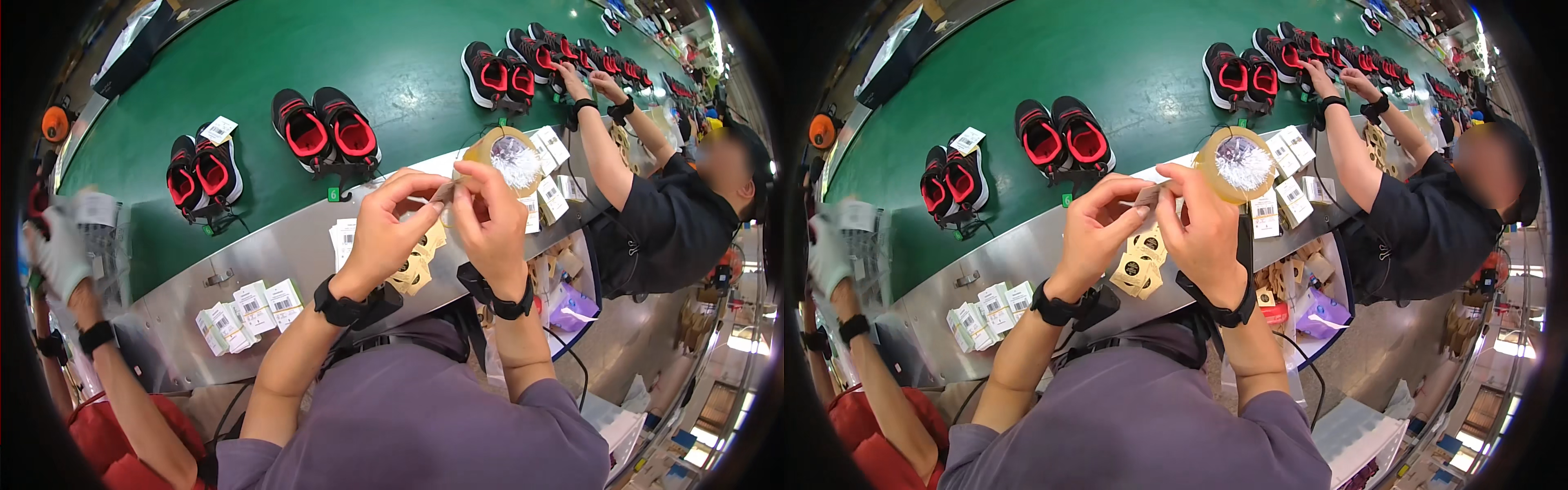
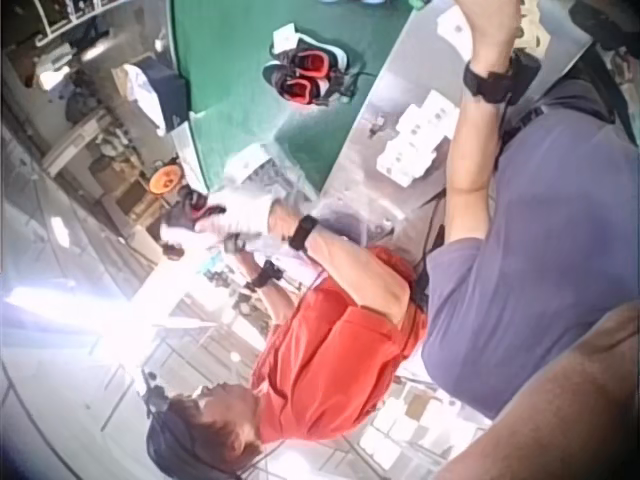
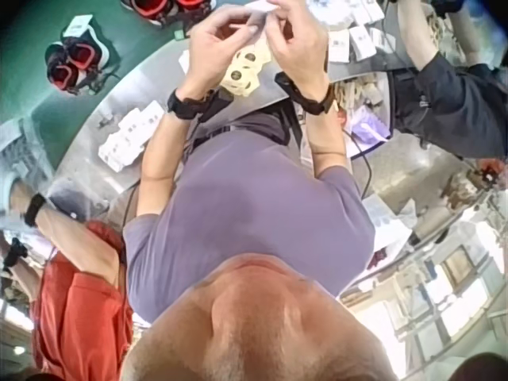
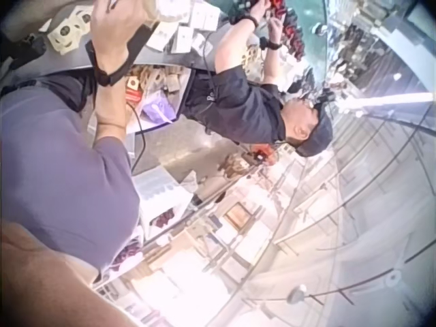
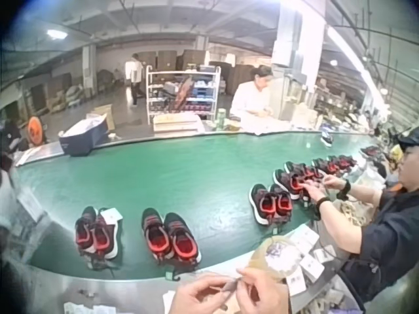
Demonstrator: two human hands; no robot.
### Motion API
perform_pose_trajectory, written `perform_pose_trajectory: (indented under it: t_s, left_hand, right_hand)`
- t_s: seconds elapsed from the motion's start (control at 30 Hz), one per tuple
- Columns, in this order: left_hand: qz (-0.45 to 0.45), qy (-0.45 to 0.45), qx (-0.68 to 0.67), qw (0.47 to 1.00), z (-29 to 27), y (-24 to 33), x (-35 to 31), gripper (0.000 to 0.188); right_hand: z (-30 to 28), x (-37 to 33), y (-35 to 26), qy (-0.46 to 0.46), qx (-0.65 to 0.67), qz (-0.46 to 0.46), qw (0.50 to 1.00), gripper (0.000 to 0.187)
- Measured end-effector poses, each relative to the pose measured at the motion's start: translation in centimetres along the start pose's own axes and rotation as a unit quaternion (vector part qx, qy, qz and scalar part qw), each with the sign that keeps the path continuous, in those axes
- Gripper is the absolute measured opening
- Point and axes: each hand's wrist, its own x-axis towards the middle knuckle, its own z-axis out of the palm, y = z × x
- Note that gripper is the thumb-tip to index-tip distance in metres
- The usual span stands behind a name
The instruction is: The person attaches price tags to a series of black and red sneakers on a green conveyor belt. They peel tags from a sheet, affix them to the shoe tongue, and move the shoes along the line. A coworker is visible working on the same task in the background.
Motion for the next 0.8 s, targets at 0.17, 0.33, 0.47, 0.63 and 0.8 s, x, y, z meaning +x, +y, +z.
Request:
perform_pose_trajectory:
  t_s: [0.17, 0.33, 0.47, 0.63, 0.8]
  left_hand:
    - [0.364, 0.027, 0.407, 0.837, -2.3, -0.2, 2.1, 0.021]
    - [0.424, -0.013, 0.503, 0.753, -5.2, 0.2, 4.7, 0.018]
    - [0.3, -0.101, 0.491, 0.812, -7.3, -0.9, 5.7, 0.026]
    - [0.205, -0.045, 0.375, 0.903, -8.9, -2.9, 7.9, 0.03]
    - [0.116, 0.039, 0.496, 0.859, -15.0, -7.1, 12.6, 0.014]
  right_hand:
    - [0.5, 1.9, 0.0, -0.127, 0.123, 0.138, 0.975, 0.017]
    - [3.6, 5.1, 2.1, -0.141, 0.153, 0.113, 0.972, 0.011]
    - [6.7, 6.8, 2.8, -0.066, -0.014, -0.009, 0.998, 0.011]
    - [9.3, 11.1, 6.2, -0.096, 0.064, 0.097, 0.989, 0.014]
    - [10.6, 14.8, 7.1, -0.186, -0.217, 0.06, 0.956, 0.015]
